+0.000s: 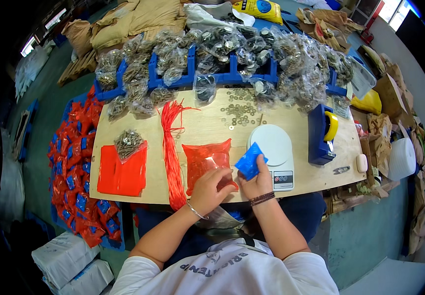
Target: The person packs small metal items from a tray into a red bag, weighs the bag on a scale, and seals it using tape.
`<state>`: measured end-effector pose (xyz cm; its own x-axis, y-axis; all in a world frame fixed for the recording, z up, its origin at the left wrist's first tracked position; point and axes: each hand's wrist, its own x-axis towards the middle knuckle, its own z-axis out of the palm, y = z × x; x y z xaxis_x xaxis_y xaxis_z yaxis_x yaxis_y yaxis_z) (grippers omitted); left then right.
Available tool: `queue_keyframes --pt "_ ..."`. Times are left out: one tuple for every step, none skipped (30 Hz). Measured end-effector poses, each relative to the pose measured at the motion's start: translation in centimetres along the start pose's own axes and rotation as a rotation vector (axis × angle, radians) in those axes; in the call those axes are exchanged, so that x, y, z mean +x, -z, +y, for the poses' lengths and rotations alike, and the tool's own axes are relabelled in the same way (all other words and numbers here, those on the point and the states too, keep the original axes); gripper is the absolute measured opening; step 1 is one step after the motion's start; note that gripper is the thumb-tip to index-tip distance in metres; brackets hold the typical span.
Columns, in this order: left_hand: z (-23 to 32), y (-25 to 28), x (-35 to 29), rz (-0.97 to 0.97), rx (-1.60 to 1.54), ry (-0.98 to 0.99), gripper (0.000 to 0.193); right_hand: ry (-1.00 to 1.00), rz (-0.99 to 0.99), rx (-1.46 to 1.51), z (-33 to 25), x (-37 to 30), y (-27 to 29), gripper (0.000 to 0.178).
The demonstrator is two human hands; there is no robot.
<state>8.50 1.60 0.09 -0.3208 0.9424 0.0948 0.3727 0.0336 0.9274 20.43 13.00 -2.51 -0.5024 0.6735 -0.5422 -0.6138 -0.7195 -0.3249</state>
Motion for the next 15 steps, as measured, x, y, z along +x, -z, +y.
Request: queue_keyframes --pt "-0.2 0.6 0.1 0.075 0.262 -0.174 0.032 0.006 0.056 0.015 -0.4 0.4 0.0 0.028" --pt "-0.3 1.1 0.1 0.15 0.524 -0.35 0.033 -0.001 0.059 0.043 -0.8 0.4 0.1 0.028" --pt "-0.6 1.4 0.0 0.084 0.586 -0.254 0.046 -0.007 0.063 0.07 -1.1 0.3 0.2 0.029" --pt "-0.8 1.4 -0.1 0.077 0.677 -0.233 0.05 -0.019 0.067 0.098 -1.3 0.2 0.2 0.03" --pt "-1.0 1.4 -0.2 0.069 0.768 -0.212 0.054 -0.048 0.049 0.115 -1.5 0.0 0.3 0.029" --pt "-1.1 1.3 -0.2 0.061 0.858 -0.192 0.058 -0.088 0.032 0.112 -1.5 -0.2 0.3 0.027" --pt "-1.2 1.2 -0.2 0.048 0.886 -0.194 0.06 -0.128 0.015 0.113 -1.4 -0.5 0.3 0.025" --pt "-1.2 1.0 -0.1 0.035 0.914 -0.196 0.063 -0.168 -0.001 0.113 -1.4 -0.7 0.3 0.023" --pt "-1.2 0.9 -0.1 0.022 0.941 -0.199 0.065 -0.152 0.011 0.03 -1.1 -0.9 0.3 0.022" --pt "-1.1 0.9 0.1 0.008 0.942 -0.181 0.066 -0.133 0.024 -0.056 -0.9 -1.1 0.1 0.023" --pt "-1.1 0.9 0.3 -0.006 0.943 -0.163 0.066 -0.115 0.036 -0.142 -0.7 -1.3 0.0 0.024" --pt "-1.0 0.9 0.4 -0.02 0.945 -0.144 0.066 -0.12 0.037 -0.168 -0.6 -1.3 0.0 0.025" --pt "-1.0 0.9 0.5 -0.005 0.929 -0.156 0.064 -0.123 0.035 -0.197 -0.6 -1.3 -0.3 0.026" --pt "-1.0 1.0 0.6 0.01 0.914 -0.166 0.062 -0.127 0.032 -0.228 -0.6 -1.3 -0.7 0.027" --pt "-0.9 1.1 0.6 0.027 0.9 -0.175 0.06 -0.124 0.065 -0.207 -0.6 -1.4 -1.2 0.029"
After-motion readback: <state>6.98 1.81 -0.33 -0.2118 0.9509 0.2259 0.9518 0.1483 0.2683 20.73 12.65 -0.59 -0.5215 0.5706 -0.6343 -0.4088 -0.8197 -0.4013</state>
